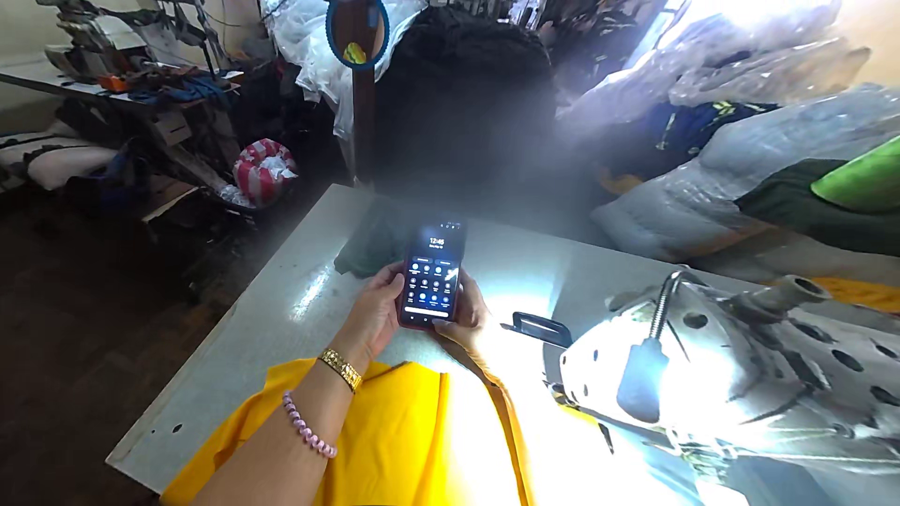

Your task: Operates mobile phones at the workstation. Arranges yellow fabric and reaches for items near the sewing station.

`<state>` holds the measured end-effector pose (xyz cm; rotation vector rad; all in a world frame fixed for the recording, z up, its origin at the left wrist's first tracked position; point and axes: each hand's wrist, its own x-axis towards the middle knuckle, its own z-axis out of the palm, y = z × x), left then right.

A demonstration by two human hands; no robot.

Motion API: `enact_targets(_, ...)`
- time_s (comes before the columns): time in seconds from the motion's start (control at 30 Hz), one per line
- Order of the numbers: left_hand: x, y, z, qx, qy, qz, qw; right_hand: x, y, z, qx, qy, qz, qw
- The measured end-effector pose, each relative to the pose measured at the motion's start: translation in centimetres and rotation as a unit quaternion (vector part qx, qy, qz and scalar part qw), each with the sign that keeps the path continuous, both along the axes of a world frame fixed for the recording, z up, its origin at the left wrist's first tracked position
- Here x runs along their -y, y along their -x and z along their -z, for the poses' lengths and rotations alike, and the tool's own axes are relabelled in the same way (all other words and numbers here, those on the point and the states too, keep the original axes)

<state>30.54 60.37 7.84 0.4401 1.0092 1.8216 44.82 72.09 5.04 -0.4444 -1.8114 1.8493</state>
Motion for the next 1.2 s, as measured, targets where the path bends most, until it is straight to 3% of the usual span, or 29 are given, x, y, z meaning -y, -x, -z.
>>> enact_targets(1.0, 0.0, 0.1, -0.1, 0.034, 0.011, -0.007, 0.999, 0.5, 0.1, -0.6, 0.013, 0.007, 0.006, 1.0)
enact_targets(1.2, -0.1, 0.0, 0.0, 0.021, 0.008, -0.007, 1.0, 1.6, 0.9, 0.1, 0.048, -0.085, 0.105, 0.99)
